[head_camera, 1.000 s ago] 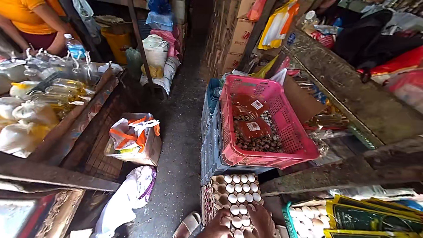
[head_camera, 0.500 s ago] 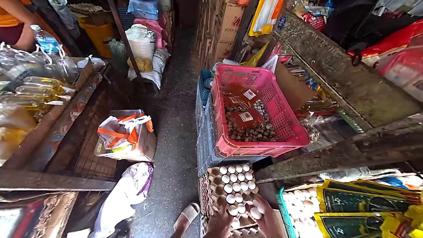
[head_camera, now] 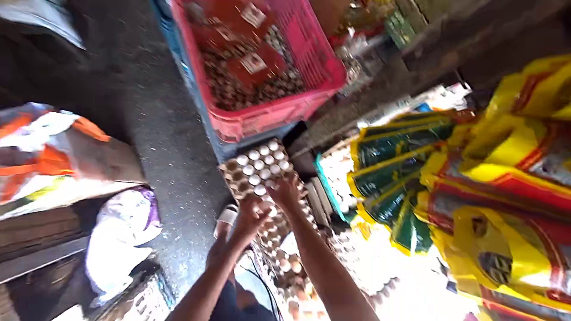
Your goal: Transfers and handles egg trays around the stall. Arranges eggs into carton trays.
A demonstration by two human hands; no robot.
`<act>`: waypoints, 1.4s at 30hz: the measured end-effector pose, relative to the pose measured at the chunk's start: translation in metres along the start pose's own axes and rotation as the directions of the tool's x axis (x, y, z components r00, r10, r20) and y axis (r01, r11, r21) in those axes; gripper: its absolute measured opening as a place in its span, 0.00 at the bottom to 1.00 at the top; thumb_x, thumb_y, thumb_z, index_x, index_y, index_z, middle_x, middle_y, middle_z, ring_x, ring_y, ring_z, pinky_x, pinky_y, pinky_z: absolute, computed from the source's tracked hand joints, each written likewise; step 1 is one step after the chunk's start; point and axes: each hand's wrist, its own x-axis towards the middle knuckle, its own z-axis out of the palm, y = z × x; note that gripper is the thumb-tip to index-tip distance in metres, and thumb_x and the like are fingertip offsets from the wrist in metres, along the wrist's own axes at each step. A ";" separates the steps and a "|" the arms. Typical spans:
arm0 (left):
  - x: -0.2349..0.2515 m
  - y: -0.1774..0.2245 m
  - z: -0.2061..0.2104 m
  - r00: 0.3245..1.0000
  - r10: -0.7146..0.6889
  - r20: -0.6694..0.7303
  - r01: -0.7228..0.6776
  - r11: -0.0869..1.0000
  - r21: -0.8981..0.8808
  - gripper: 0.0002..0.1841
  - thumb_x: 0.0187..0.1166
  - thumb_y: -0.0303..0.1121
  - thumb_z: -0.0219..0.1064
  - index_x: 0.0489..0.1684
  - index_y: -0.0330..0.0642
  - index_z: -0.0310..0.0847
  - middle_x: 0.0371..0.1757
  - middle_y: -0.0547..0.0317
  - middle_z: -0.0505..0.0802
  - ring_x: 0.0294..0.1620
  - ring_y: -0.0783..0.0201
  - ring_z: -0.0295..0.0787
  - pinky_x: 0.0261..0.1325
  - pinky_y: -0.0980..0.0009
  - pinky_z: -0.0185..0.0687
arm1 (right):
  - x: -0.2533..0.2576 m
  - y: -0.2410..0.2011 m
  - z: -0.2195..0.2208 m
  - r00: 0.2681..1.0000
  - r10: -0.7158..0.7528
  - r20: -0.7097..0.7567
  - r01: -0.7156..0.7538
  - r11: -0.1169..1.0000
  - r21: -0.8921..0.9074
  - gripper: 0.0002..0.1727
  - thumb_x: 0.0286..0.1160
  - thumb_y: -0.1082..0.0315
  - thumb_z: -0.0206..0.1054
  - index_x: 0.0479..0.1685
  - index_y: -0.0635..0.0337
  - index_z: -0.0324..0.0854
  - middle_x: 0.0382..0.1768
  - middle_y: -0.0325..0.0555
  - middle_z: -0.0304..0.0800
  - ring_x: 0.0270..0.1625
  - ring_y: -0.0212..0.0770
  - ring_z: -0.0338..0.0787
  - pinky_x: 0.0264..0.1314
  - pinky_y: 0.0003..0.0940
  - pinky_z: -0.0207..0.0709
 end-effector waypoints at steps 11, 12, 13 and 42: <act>0.050 0.087 0.090 0.997 0.081 -0.020 -0.078 0.834 -0.547 0.24 0.76 0.41 0.76 0.68 0.42 0.78 0.68 0.49 0.84 0.64 0.56 0.85 0.64 0.54 0.87 | -0.040 0.147 -0.018 0.965 0.259 -0.047 -0.071 0.429 0.900 0.26 0.76 0.54 0.71 0.70 0.56 0.81 0.48 0.51 0.92 0.44 0.45 0.92 0.45 0.47 0.89; 0.064 0.096 0.111 0.989 0.147 -0.008 -0.133 0.870 -0.476 0.22 0.76 0.42 0.76 0.64 0.41 0.81 0.69 0.47 0.84 0.69 0.52 0.81 0.70 0.51 0.81 | -0.045 0.167 -0.028 0.930 0.364 -0.051 -0.081 0.339 0.937 0.25 0.78 0.53 0.69 0.69 0.57 0.80 0.43 0.51 0.91 0.38 0.45 0.90 0.40 0.46 0.88; 0.078 0.107 0.132 0.980 0.196 0.031 -0.165 0.893 -0.419 0.22 0.76 0.44 0.75 0.63 0.41 0.82 0.69 0.45 0.84 0.71 0.49 0.79 0.71 0.49 0.80 | -0.048 0.179 -0.038 0.884 0.463 -0.062 -0.068 0.258 0.964 0.22 0.80 0.53 0.66 0.65 0.58 0.79 0.38 0.48 0.88 0.32 0.42 0.87 0.35 0.43 0.86; 0.075 0.049 0.011 0.990 0.001 0.141 -0.074 0.858 0.508 0.18 0.77 0.37 0.73 0.65 0.47 0.84 0.67 0.40 0.84 0.64 0.36 0.83 0.54 0.38 0.85 | -0.026 0.054 0.040 0.966 -0.047 -0.255 0.084 0.987 0.137 0.26 0.68 0.42 0.73 0.60 0.46 0.90 0.71 0.56 0.79 0.71 0.58 0.81 0.66 0.59 0.81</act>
